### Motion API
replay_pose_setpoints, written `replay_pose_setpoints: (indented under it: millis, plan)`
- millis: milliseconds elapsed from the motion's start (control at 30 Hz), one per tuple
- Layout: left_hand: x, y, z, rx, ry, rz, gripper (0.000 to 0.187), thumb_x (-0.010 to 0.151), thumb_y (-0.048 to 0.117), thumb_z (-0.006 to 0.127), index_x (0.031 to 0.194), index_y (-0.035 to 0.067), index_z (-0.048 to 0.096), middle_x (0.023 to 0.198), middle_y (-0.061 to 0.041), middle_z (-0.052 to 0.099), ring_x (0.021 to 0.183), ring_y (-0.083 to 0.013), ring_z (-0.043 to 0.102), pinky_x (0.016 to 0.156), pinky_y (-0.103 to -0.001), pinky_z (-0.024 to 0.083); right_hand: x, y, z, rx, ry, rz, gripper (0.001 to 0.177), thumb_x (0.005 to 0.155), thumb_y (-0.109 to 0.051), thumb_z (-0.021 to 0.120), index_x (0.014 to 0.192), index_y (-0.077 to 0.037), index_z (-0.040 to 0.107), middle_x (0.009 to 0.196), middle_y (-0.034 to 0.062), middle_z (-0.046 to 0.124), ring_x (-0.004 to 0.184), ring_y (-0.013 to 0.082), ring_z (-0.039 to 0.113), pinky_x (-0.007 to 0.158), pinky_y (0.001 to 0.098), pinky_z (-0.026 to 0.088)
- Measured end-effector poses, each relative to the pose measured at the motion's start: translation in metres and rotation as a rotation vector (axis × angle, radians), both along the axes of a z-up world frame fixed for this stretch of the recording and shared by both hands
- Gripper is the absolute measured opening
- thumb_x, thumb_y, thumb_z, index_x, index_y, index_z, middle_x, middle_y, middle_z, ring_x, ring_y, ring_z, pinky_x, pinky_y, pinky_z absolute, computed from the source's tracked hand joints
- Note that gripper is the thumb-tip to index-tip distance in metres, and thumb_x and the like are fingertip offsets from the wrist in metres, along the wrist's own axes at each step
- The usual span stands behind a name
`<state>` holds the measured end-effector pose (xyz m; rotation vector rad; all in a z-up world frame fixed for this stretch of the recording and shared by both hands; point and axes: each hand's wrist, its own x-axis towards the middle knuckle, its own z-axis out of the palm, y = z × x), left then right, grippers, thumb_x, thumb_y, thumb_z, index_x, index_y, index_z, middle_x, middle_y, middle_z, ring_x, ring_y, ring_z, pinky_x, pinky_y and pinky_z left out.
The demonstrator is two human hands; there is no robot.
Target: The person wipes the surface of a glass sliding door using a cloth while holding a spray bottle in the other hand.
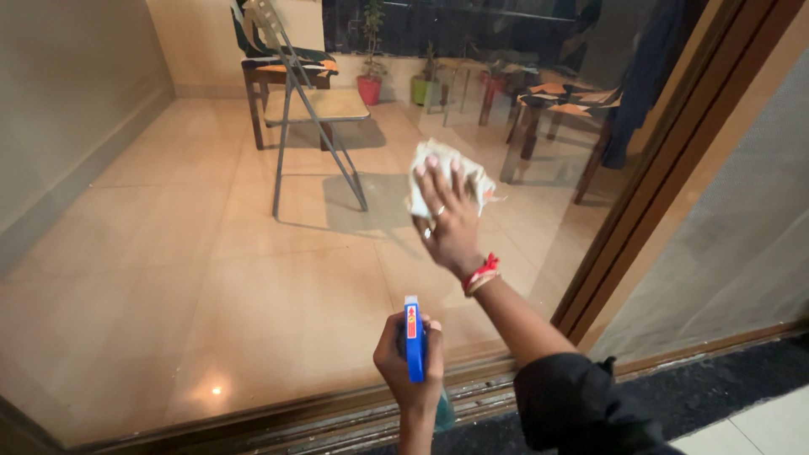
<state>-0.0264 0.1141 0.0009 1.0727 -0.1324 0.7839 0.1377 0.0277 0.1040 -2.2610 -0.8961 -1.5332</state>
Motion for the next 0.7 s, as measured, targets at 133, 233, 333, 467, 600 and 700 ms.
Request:
replay_pose_setpoints:
  millis: [133, 233, 333, 467, 600, 700]
  plan:
    - [-0.004, 0.004, 0.001, 0.012, -0.007, 0.001, 0.015, 0.083, -0.001, 0.072, 0.095, 0.0, 0.064, 0.082, -0.001, 0.067, 0.073, -0.0069, 0.064, 0.065, -0.022, 0.053, -0.009, -0.015, -0.038, -0.081, 0.042, -0.049, 0.067, 0.092, -0.026, 0.068, 0.155, -0.015, 0.047, 0.164, 0.0118, 0.04, 0.154, 0.0437, 0.031, 0.125, 0.0562, 0.021]
    - [-0.005, 0.003, -0.001, 0.025, 0.045, -0.01, 0.014, 0.083, 0.0, 0.073, 0.094, 0.0, 0.064, 0.08, -0.002, 0.067, 0.071, -0.0069, 0.063, 0.064, -0.023, 0.053, -0.012, -0.03, -0.064, 0.019, 0.109, -0.199, 0.069, 0.091, -0.035, 0.067, 0.154, -0.016, 0.045, 0.16, 0.0122, 0.041, 0.151, 0.0406, 0.032, 0.123, 0.0569, 0.018]
    - [-0.006, -0.01, -0.007, 0.034, 0.092, -0.044, 0.013, 0.083, 0.0, 0.074, 0.093, -0.001, 0.066, 0.078, -0.003, 0.067, 0.069, -0.0077, 0.063, 0.064, -0.024, 0.053, -0.013, -0.041, -0.086, 0.323, 0.223, -0.321, 0.083, 0.091, -0.041, 0.067, 0.158, -0.006, 0.033, 0.161, 0.0218, 0.033, 0.15, 0.0445, 0.025, 0.12, 0.0549, 0.016]
    - [0.0, -0.031, -0.018, 0.072, 0.083, -0.042, 0.015, 0.082, 0.002, 0.075, 0.093, 0.0, 0.066, 0.078, -0.003, 0.068, 0.072, -0.0075, 0.065, 0.066, -0.024, 0.054, -0.024, -0.066, -0.104, 0.634, 0.228, -0.175, 0.074, 0.103, -0.035, 0.054, 0.161, 0.0, 0.024, 0.168, 0.0235, 0.025, 0.157, 0.0408, 0.019, 0.127, 0.0482, 0.014]
    - [0.011, -0.058, -0.027, 0.045, 0.012, -0.091, 0.017, 0.079, 0.001, 0.077, 0.093, 0.0, 0.067, 0.078, -0.004, 0.07, 0.075, -0.0081, 0.067, 0.072, -0.024, 0.055, -0.034, -0.087, -0.112, 0.711, 0.304, -0.091, 0.065, 0.106, -0.028, 0.049, 0.159, 0.002, 0.027, 0.168, 0.0234, 0.022, 0.157, 0.038, 0.015, 0.126, 0.046, 0.012]
    - [0.014, -0.077, -0.036, 0.104, 0.072, -0.116, 0.014, 0.079, 0.001, 0.076, 0.09, 0.0, 0.068, 0.076, -0.005, 0.071, 0.073, -0.0091, 0.069, 0.07, -0.024, 0.056, -0.029, -0.1, -0.12, 0.764, 0.332, -0.04, 0.061, 0.105, -0.025, 0.05, 0.157, 0.0, 0.032, 0.168, 0.0202, 0.025, 0.159, 0.0314, 0.016, 0.127, 0.0431, 0.012]
